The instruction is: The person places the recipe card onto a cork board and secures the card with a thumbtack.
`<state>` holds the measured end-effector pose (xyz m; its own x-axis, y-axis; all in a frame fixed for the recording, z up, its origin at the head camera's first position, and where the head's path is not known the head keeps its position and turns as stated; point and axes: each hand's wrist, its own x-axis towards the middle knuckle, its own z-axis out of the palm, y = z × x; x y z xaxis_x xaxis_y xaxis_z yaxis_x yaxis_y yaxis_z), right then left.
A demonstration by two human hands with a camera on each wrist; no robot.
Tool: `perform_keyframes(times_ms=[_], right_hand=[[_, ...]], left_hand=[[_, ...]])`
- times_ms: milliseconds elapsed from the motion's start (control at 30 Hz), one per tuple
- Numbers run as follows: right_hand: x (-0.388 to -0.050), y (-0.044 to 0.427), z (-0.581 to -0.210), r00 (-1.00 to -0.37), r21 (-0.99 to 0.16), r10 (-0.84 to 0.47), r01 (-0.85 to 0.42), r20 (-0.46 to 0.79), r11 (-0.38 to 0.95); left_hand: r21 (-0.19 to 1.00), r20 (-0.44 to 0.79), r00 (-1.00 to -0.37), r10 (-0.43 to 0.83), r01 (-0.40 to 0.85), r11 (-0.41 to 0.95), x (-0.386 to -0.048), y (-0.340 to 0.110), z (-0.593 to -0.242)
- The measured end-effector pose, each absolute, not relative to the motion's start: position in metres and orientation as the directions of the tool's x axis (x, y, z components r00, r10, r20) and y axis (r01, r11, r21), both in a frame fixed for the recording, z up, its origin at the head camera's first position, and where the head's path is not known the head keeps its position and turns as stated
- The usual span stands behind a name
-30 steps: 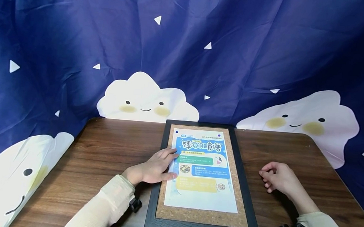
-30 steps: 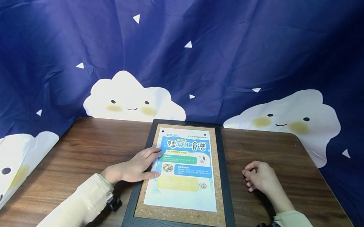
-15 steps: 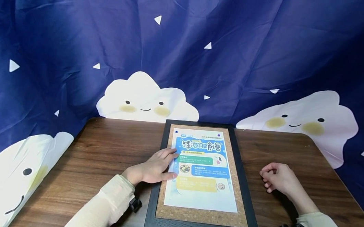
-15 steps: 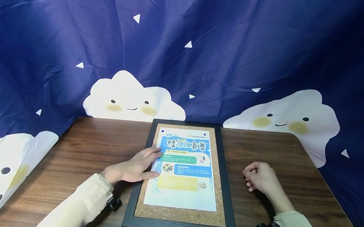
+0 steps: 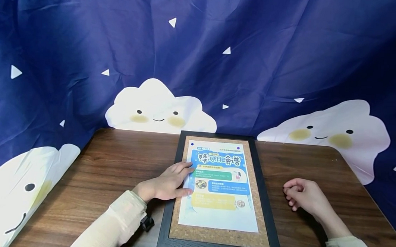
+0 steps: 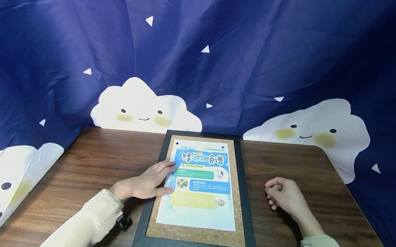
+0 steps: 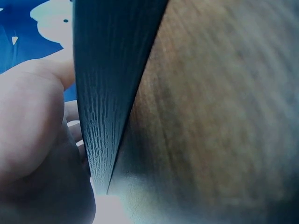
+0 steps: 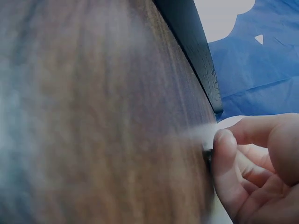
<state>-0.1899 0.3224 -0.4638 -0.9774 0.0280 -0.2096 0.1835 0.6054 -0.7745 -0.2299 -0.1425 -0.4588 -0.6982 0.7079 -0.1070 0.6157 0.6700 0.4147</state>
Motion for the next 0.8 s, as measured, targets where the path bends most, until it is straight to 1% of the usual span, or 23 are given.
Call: perform_keyframes(times_ms=[367,633,800], right_hand=[[-0.1866,0.3262,-0.4629,-0.969,-0.893,-0.062,0.196,-0.241,0.405],[-0.187,0.3294,-0.4602,-0.943,-0.897,-0.133,0.239,-0.306,0.371],[-0.1858,0.328,-0.4598,-0.937,-0.901,-0.151,0.247,-0.317,0.357]], left_hand=[[0.415,-0.111,-0.698,0.708,0.614,0.671,-0.2307,-0.1428,-0.4598],[0.417,-0.108,-0.699,0.707,0.613,0.671,-0.2307,-0.1414,-0.4589],[0.419,-0.108,-0.7,0.706,0.612,0.671,-0.2303,-0.1419,-0.4583]])
